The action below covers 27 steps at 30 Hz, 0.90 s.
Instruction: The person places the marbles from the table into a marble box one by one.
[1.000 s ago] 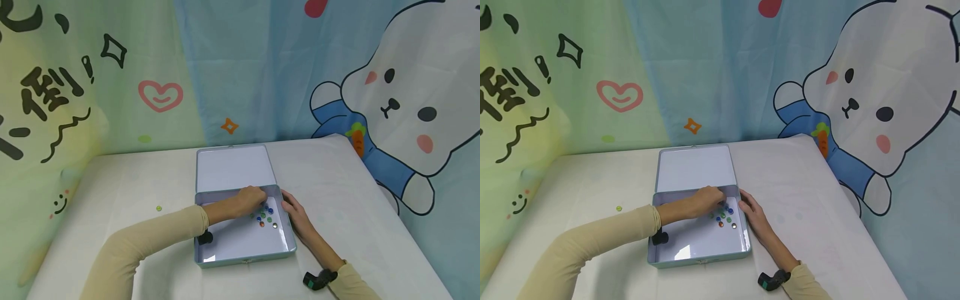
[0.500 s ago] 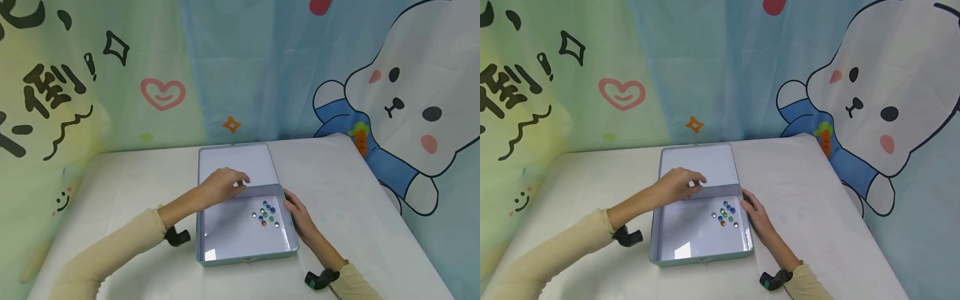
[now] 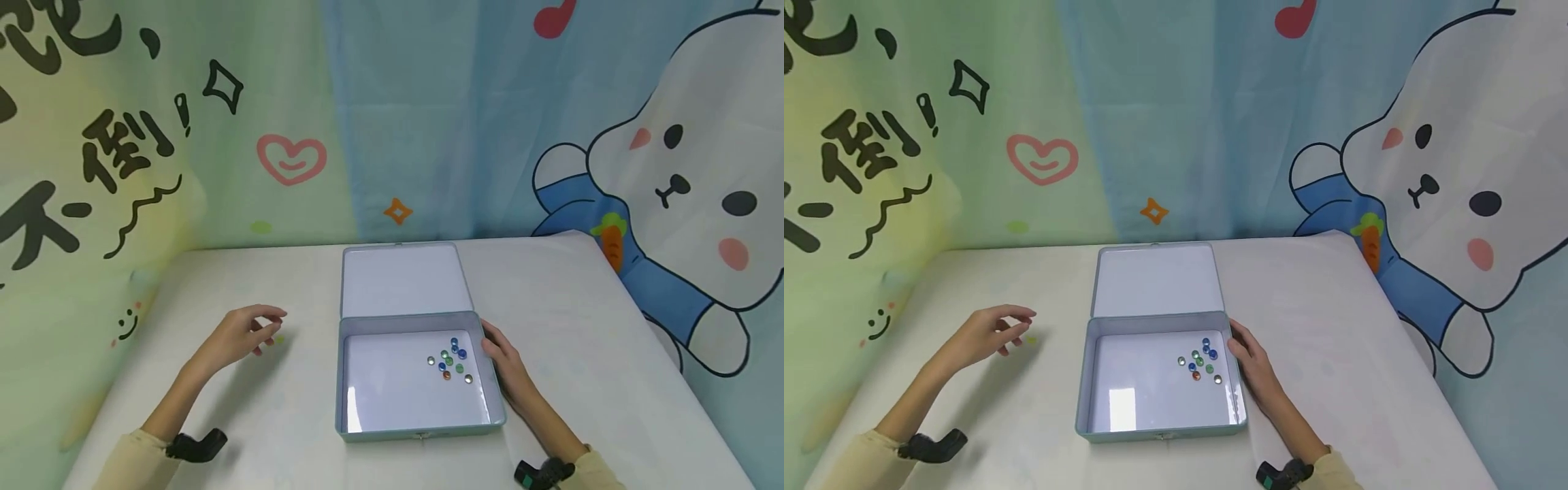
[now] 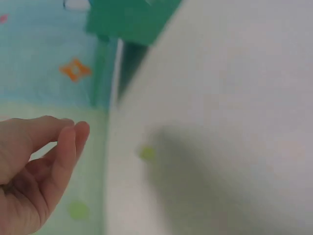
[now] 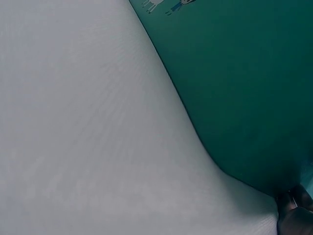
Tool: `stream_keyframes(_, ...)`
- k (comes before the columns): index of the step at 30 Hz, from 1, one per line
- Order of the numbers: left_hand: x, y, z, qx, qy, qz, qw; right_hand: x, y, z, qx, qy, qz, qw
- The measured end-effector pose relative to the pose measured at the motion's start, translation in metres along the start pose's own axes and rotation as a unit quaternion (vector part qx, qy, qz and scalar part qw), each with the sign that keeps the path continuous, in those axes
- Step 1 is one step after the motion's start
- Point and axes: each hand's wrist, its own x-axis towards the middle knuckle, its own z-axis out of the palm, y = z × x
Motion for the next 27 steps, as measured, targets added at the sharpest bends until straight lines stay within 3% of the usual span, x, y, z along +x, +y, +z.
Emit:
stream_keyframes(4,-0.009,-0.03,0.004,-0.017,0.018,-0.026,0.9994,0.0,0.0,-0.001,0.003,0.002,0.0,1.0)
stream_keyframes(8,-0.011,-0.043,0.012,-0.03,0.026,-0.045,0.9982,0.0,0.0,-0.001,0.006,0.001,-0.003,1.0)
stream_keyframes(18,-0.007,-0.042,0.027,0.06,0.058,-0.058,0.9948,0.002,0.003,0.0,0.0,0.0,-0.006,1.0)
stream_keyframes(27,-0.003,-0.04,0.034,0.079,0.06,-0.06,0.9932,0.001,0.004,-0.001,0.007,0.005,-0.009,0.9999)
